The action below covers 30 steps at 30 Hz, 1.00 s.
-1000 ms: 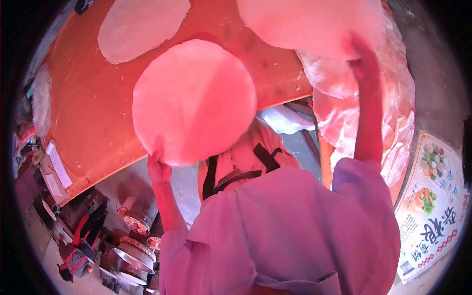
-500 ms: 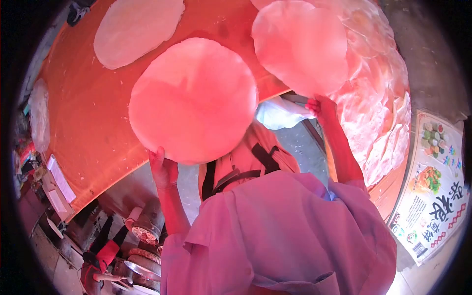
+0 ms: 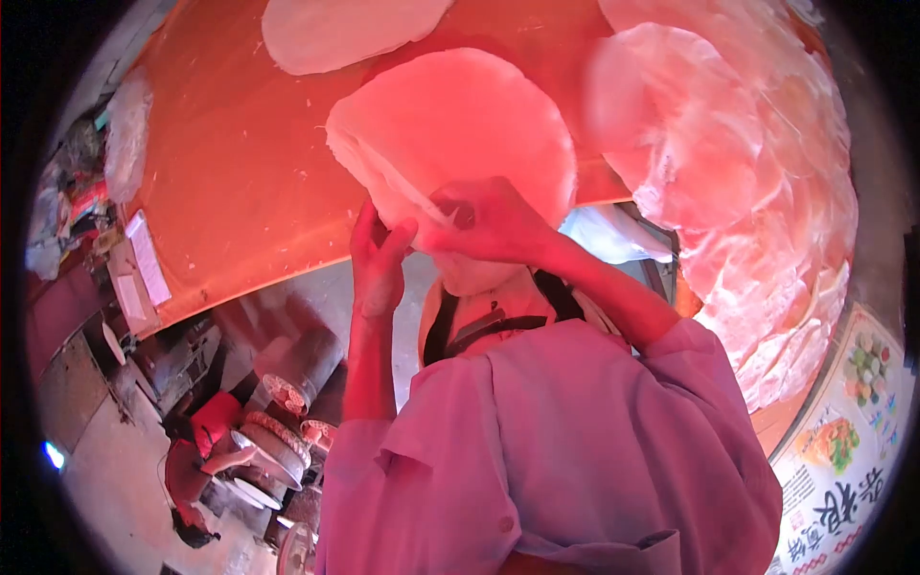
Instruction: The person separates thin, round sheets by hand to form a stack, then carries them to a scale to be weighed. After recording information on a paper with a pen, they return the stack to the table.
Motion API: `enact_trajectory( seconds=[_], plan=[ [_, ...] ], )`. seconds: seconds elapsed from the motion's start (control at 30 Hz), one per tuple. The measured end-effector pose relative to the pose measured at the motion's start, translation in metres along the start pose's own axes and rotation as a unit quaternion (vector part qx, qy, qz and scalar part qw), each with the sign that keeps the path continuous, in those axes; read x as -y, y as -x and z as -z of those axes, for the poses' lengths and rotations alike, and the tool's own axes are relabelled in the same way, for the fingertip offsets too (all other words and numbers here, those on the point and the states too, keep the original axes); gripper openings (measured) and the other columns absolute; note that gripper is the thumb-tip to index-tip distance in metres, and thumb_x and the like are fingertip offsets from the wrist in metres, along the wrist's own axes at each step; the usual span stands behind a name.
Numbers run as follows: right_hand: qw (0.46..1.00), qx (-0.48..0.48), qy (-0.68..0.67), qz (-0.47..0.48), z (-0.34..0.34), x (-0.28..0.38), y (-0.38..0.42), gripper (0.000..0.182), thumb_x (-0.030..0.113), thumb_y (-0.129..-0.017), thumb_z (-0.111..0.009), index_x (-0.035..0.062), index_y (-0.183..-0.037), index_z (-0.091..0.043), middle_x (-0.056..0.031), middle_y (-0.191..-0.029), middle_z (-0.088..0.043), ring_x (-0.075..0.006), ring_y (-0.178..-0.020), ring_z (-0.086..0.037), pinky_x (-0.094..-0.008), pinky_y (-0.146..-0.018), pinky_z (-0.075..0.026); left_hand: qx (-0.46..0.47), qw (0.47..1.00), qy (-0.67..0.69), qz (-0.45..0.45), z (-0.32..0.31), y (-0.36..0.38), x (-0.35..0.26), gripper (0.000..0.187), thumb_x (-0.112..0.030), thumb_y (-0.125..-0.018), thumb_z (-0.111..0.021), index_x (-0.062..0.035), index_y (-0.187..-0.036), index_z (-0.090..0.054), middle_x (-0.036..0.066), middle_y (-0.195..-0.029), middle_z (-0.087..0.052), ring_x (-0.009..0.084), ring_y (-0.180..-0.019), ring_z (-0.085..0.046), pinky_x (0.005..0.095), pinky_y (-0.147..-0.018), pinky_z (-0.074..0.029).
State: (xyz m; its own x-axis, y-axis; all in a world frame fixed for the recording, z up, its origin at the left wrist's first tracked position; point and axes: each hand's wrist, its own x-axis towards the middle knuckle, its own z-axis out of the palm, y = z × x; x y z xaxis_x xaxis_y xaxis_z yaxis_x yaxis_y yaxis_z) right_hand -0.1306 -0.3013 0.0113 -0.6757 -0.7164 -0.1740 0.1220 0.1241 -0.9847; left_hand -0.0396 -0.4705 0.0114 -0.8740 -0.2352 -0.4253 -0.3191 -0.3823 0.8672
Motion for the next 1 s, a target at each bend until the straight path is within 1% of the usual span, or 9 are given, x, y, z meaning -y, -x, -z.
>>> enact_trajectory(
  seconds=[0.3,0.4,0.5,0.6,0.7,0.73,0.77,0.87,1.0],
  plan=[
    [0.994,0.081,-0.046,-0.065,0.008,-0.014,-0.019,0.026,0.023,-0.082,-0.066,-0.0019,-0.087,-0.066,-0.0013,-0.069,-0.058,-0.0055,-0.069,-0.051,-0.026,-0.063,-0.043,-0.078,0.995,0.062,0.016,-0.002,0.002,-0.006,0.05,-0.019,-0.086,-0.063,0.0023,-0.128,-0.046,0.009,-0.118,-0.057,0.0189,-0.106,-0.057,0.0321,-0.089,-0.045],
    [0.977,0.064,-0.13,-0.153,0.007,-0.023,-0.023,0.027,0.024,-0.082,-0.066,-0.0026,-0.084,-0.065,-0.0025,-0.067,-0.058,-0.0059,-0.068,-0.05,-0.0263,-0.063,-0.043,-0.1,0.995,0.02,0.023,0.0,-0.001,-0.007,0.05,-0.018,-0.084,-0.067,0.002,-0.126,-0.049,0.008,-0.116,-0.059,0.0172,-0.105,-0.056,0.0307,-0.088,-0.044],
    [0.991,0.094,-0.058,-0.078,0.002,-0.033,-0.025,0.027,0.025,-0.083,-0.066,-0.002,-0.083,-0.065,-0.0017,-0.068,-0.06,-0.0066,-0.067,-0.05,-0.0271,-0.062,-0.043,-0.132,0.991,0.006,0.034,0.006,-0.003,0.0,0.048,-0.012,-0.082,-0.065,0.0026,-0.126,-0.048,0.01,-0.116,-0.059,0.0197,-0.106,-0.057,0.0329,-0.089,-0.046],
    [0.999,0.018,0.003,-0.036,-0.005,-0.035,-0.027,0.023,0.024,-0.083,-0.066,0.0011,-0.081,-0.066,0.0008,-0.069,-0.061,-0.0061,-0.065,-0.051,-0.025,-0.059,-0.044,-0.135,0.989,0.044,0.049,0.037,-0.001,0.013,0.049,-0.007,-0.082,-0.061,0.0037,-0.127,-0.047,0.012,-0.119,-0.057,0.0243,-0.107,-0.058,0.0366,-0.092,-0.047],
    [0.985,-0.044,-0.139,-0.089,0.036,0.031,-0.031,0.018,0.016,-0.084,-0.065,0.0018,-0.074,-0.061,0.0038,-0.067,-0.058,-0.0046,-0.066,-0.053,-0.0238,-0.059,-0.045,-0.114,0.985,0.124,0.049,0.071,0.004,-0.001,0.053,-0.004,-0.078,-0.06,0.0045,-0.128,-0.046,0.014,-0.121,-0.056,0.0273,-0.11,-0.057,0.0392,-0.094,-0.047],
    [0.98,-0.052,-0.184,-0.059,0.06,0.033,-0.037,0.012,0.013,-0.086,-0.063,0.0021,-0.082,-0.064,-0.0015,-0.075,-0.063,-0.0084,-0.07,-0.059,-0.0241,-0.063,-0.049,-0.125,0.981,0.144,0.043,0.076,0.008,-0.012,0.055,-0.002,-0.077,-0.058,0.0044,-0.129,-0.045,0.015,-0.122,-0.056,0.0282,-0.111,-0.056,0.0398,-0.094,-0.047],
    [0.989,-0.042,0.076,0.12,0.095,0.032,-0.039,0.011,0.012,-0.087,-0.061,0.0012,-0.088,-0.065,-0.0064,-0.087,-0.065,-0.0124,-0.076,-0.062,-0.0261,-0.066,-0.052,-0.135,0.977,0.164,0.032,0.083,0.008,-0.022,0.057,0.0,-0.075,-0.057,0.0044,-0.13,-0.044,0.015,-0.123,-0.055,0.0291,-0.113,-0.056,0.0404,-0.095,-0.047],
    [0.964,-0.232,-0.096,0.089,0.15,0.102,-0.043,0.023,0.014,-0.09,-0.052,-0.0014,-0.103,-0.063,-0.0079,-0.099,-0.066,-0.0149,-0.081,-0.063,-0.0296,-0.074,-0.053,-0.066,0.982,0.177,0.018,0.123,0.006,-0.045,0.053,-0.006,-0.08,-0.058,0.0048,-0.13,-0.044,0.018,-0.127,-0.053,0.0323,-0.116,-0.054,0.0442,-0.097,-0.047],
    [0.909,-0.362,-0.151,0.14,0.196,0.111,-0.01,0.017,0.014,-0.086,-0.06,0.0005,-0.094,-0.065,-0.0042,-0.084,-0.064,-0.0126,-0.071,-0.06,-0.0273,-0.062,-0.048,-0.1,0.976,0.188,0.04,0.181,0.004,-0.031,0.05,-0.004,-0.083,-0.054,0.0034,-0.132,-0.043,0.016,-0.128,-0.054,0.0296,-0.116,-0.054,0.045,-0.098,-0.045]
  ],
)
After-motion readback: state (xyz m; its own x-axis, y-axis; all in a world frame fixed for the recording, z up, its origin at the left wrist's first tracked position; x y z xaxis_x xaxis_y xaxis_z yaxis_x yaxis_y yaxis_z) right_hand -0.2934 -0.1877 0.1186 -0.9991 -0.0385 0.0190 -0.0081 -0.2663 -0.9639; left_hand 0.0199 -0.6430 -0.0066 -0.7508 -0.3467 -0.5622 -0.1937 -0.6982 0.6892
